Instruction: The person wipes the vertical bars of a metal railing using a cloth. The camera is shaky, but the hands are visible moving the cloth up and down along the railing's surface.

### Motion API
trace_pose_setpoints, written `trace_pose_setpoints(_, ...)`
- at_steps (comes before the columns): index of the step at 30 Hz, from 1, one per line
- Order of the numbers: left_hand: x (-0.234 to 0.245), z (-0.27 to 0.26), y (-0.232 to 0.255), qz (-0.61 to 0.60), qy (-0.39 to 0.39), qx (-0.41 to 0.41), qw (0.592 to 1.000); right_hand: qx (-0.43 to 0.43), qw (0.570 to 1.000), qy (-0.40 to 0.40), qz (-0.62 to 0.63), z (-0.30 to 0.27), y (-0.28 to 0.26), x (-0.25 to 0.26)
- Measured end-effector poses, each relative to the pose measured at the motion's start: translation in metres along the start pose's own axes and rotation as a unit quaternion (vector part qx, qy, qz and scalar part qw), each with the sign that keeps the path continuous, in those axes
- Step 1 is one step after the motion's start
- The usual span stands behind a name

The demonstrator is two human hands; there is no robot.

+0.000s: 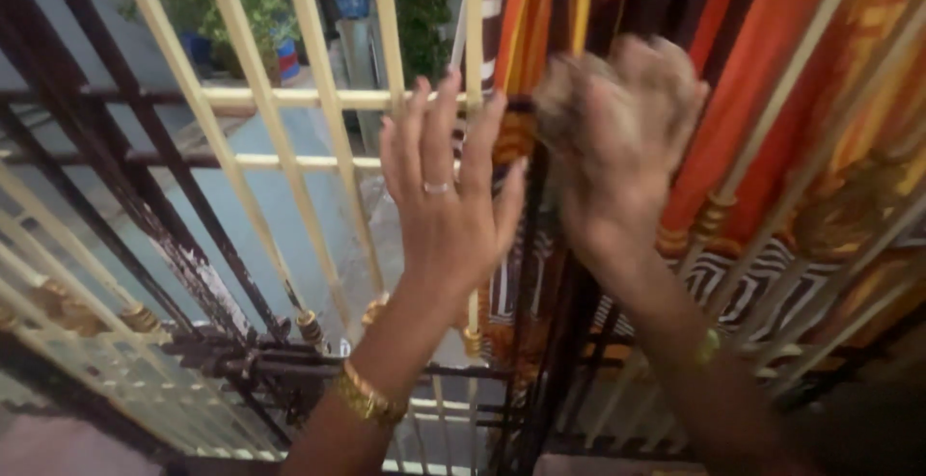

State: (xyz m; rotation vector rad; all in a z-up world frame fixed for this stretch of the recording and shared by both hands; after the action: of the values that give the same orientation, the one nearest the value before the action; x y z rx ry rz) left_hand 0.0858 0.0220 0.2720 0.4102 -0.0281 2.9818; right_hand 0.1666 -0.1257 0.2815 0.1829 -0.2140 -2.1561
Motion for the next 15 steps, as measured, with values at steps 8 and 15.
trace_pose_setpoints(8, -0.022, 0.060, -0.024, 0.017, 0.149, -0.038, 0.988, 0.003, 0.989, -0.083, -0.126, 0.017, -0.018, -0.016)
trace_pose_setpoints(15, -0.029, 0.057, -0.030, -0.020, 0.086, -0.034, 0.996, -0.011, 0.978, -0.127, -0.163, 0.005, -0.020, -0.016)
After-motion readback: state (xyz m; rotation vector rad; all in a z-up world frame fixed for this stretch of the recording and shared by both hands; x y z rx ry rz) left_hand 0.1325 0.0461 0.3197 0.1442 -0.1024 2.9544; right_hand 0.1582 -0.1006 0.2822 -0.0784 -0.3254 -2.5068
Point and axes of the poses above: each hand's wrist, its own z-axis towards the middle knuckle, its own x-axis out of the back of the hand, y = z × x, the point moved 1 cm from there along z, towards the middle knuckle, and after that the axes turned 3 degrees about z, right-handed, at the moved point
